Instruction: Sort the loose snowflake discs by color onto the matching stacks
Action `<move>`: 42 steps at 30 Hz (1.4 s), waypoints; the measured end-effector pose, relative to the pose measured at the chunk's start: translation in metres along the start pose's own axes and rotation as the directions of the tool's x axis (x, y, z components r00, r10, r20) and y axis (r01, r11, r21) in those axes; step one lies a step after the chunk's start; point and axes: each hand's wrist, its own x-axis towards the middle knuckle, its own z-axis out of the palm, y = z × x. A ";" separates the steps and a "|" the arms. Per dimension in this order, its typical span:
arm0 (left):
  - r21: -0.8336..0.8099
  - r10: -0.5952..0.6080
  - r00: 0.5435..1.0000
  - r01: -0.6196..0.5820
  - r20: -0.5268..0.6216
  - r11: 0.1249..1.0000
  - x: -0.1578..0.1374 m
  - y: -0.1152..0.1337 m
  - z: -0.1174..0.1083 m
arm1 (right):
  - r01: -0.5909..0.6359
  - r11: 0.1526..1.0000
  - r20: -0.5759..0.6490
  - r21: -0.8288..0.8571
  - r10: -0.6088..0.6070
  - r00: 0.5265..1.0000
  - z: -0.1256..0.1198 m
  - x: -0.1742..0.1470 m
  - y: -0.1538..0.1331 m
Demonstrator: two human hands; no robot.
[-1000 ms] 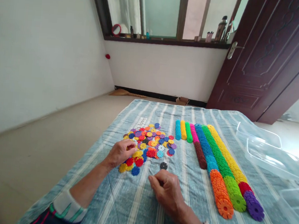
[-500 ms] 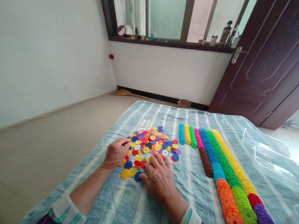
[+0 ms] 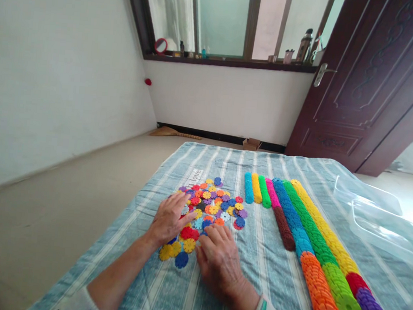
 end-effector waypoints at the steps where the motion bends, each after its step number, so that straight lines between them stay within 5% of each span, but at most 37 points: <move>1: 0.018 0.002 0.999 -0.003 0.034 1.000 -0.001 0.004 0.001 | -0.025 0.999 -0.035 -0.020 0.025 0.999 0.001 -0.001 0.004; 8: 0.043 0.165 0.983 -0.169 0.085 0.985 -0.019 0.035 0.000 | -0.169 0.985 -0.207 0.031 0.172 0.963 0.009 -0.006 0.022; 16: -0.028 0.287 0.955 -0.285 0.071 0.958 -0.031 0.056 -0.005 | -0.275 0.956 -0.221 0.106 0.292 0.930 0.009 -0.007 0.038; 21: 0.055 0.168 0.986 -0.167 -0.004 0.984 -0.019 0.045 -0.006 | -0.282 0.952 -0.220 0.119 0.302 0.928 0.010 -0.008 0.037; 27: 0.145 -0.062 0.995 0.050 0.083 0.988 0.002 0.022 -0.004 | -0.295 0.951 -0.218 0.088 0.307 0.926 0.012 -0.009 0.034; 36: 0.040 0.144 0.985 -0.148 0.090 0.988 -0.020 0.049 -0.010 | -0.282 0.951 -0.204 0.127 0.303 0.931 0.011 -0.011 0.034; 42: 0.085 0.083 0.996 -0.081 -0.012 0.993 -0.004 0.033 -0.006 | -0.287 0.949 -0.210 0.132 0.310 0.927 0.010 -0.011 0.033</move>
